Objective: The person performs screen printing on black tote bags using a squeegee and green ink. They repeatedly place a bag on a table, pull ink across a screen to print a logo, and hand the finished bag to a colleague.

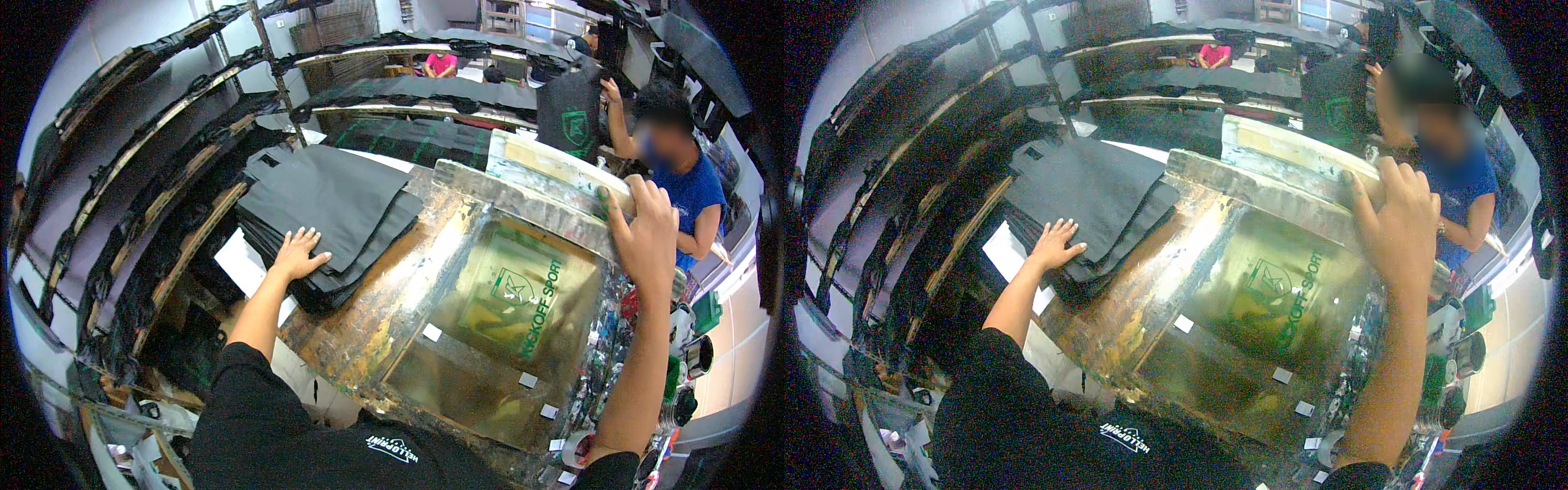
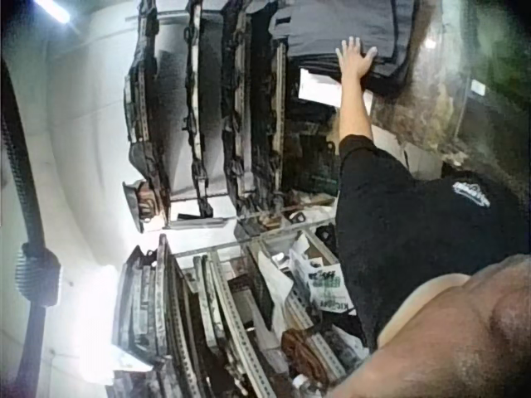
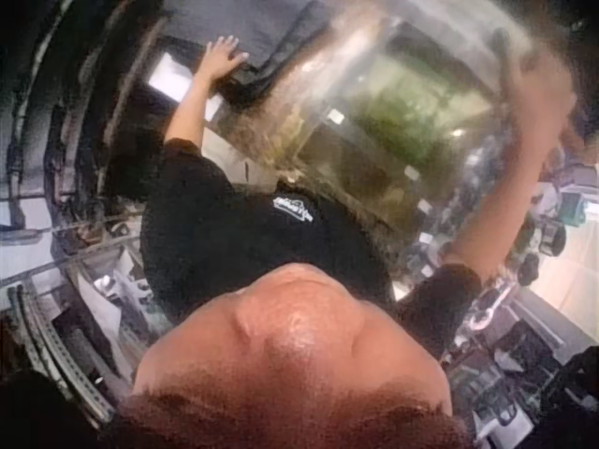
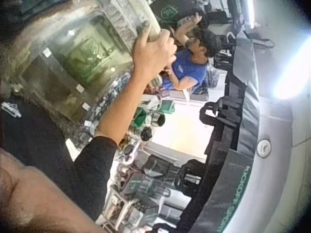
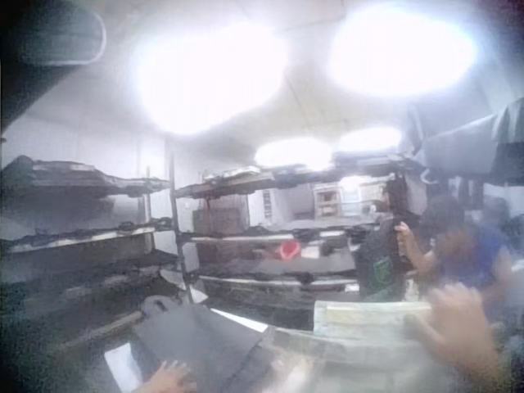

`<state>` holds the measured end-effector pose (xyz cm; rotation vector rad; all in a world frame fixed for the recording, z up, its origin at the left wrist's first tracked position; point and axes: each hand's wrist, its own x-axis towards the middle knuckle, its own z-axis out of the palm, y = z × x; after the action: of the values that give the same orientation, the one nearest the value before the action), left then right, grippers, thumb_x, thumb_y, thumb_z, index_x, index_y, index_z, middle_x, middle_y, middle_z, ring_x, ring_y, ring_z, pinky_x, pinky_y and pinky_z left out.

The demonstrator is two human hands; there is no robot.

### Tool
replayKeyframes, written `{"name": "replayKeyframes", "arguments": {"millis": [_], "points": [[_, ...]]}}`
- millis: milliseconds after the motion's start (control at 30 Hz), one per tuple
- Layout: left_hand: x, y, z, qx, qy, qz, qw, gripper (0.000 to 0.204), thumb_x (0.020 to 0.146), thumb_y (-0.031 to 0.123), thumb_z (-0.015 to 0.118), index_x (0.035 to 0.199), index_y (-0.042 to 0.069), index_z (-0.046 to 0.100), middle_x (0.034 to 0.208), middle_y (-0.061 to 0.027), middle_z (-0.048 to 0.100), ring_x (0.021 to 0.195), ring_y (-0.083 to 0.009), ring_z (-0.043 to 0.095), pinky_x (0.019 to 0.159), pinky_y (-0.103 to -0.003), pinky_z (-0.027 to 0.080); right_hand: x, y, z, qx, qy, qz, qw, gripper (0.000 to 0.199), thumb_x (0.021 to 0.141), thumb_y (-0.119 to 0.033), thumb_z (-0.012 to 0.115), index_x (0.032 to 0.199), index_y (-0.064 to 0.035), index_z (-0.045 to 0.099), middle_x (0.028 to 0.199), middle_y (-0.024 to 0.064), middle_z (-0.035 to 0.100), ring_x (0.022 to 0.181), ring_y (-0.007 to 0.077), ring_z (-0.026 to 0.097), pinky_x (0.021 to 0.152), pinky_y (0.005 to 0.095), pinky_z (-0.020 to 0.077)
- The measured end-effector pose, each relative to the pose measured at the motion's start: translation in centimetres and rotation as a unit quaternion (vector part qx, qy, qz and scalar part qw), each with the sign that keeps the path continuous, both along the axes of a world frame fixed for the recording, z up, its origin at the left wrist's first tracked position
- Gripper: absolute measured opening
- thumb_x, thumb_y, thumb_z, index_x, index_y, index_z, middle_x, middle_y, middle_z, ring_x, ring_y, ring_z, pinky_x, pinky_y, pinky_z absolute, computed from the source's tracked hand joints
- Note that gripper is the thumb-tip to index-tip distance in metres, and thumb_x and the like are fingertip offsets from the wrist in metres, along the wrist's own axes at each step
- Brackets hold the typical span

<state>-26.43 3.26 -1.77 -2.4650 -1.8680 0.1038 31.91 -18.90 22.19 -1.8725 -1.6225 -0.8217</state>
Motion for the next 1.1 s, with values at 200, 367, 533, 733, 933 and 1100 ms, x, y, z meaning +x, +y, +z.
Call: {"name": "replayKeyframes", "arguments": {"millis": [200,367,533,733,933,1100], "points": [[-0.2,1.7,-0.5,-0.04,-0.005,-0.007,0.999,0.067,0.108,0.056,0.043,0.158,0.011,0.049,0.169,-0.0124,0.037,0.159,-0.0342,0.027,0.129,-0.055,0.018,0.5,-0.2,-0.2,0.001,-0.002,0.0,1.0,0.043,0.098,-0.046,0.064,0.108,-0.0046,0.065,0.1,0.0173,0.065,0.104,0.0376,0.061,0.089,0.0538,0.0445],[-1.7,3.6,0.5,-0.054,-0.041,0.028,0.997,0.056,0.111,0.05,0.038,0.152,0.017,0.056,0.165,-0.0089,0.044,0.155,-0.0337,0.035,0.127,-0.057,0.023,0.0,-0.3,-0.7,0.007,0.007,0.01,1.0,0.046,0.098,-0.049,0.063,0.109,-0.0046,0.066,0.102,0.0166,0.066,0.104,0.0374,0.062,0.09,0.0545,0.0449],[4.4,2.6,4.9,0.042,0.025,-0.124,0.991,0.05,0.111,0.046,0.038,0.145,0.019,0.063,0.152,-0.0079,0.059,0.143,-0.0326,0.051,0.122,-0.058,0.031,0.3,-0.2,-0.7,0.011,-0.001,-0.002,1.0,0.049,0.097,-0.051,0.064,0.114,-0.0048,0.067,0.107,0.016,0.068,0.109,0.0363,0.062,0.092,0.0562,0.045],[20.0,-7.0,0.1,0.025,0.091,-0.251,0.964,0.051,0.11,0.045,0.039,0.143,0.014,0.063,0.129,-0.0113,0.073,0.126,-0.0342,0.064,0.116,-0.066,0.034,0.6,0.1,-1.0,0.027,-0.02,-0.014,0.999,0.053,0.098,-0.055,0.061,0.12,-0.0077,0.069,0.112,0.0146,0.07,0.113,0.035,0.063,0.095,0.0541,0.0463],[31.0,-18.1,-8.6,-0.003,-0.087,-0.35,0.933,0.098,0.094,0.085,0.038,0.163,0.014,0.04,0.168,-0.0285,0.029,0.153,-0.0529,0.027,0.122,-0.073,0.012,-0.2,0.0,-0.7,-0.029,-0.007,-0.035,0.999,0.062,0.098,-0.064,0.055,0.121,-0.0073,0.069,0.117,0.0164,0.072,0.118,0.0345,0.063,0.098,0.0544,0.0461],[38.8,-20.7,-9.7,-0.031,-0.126,-0.415,0.901,0.117,0.084,0.095,0.042,0.165,0.011,0.036,0.17,-0.0323,0.02,0.157,-0.0542,0.015,0.122,-0.074,0.005,0.9,0.0,-1.7,-0.017,-0.023,-0.034,0.999,0.062,0.097,-0.065,0.055,0.116,-0.0073,0.072,0.112,0.0166,0.073,0.113,0.0351,0.066,0.095,0.0567,0.0462]]}}
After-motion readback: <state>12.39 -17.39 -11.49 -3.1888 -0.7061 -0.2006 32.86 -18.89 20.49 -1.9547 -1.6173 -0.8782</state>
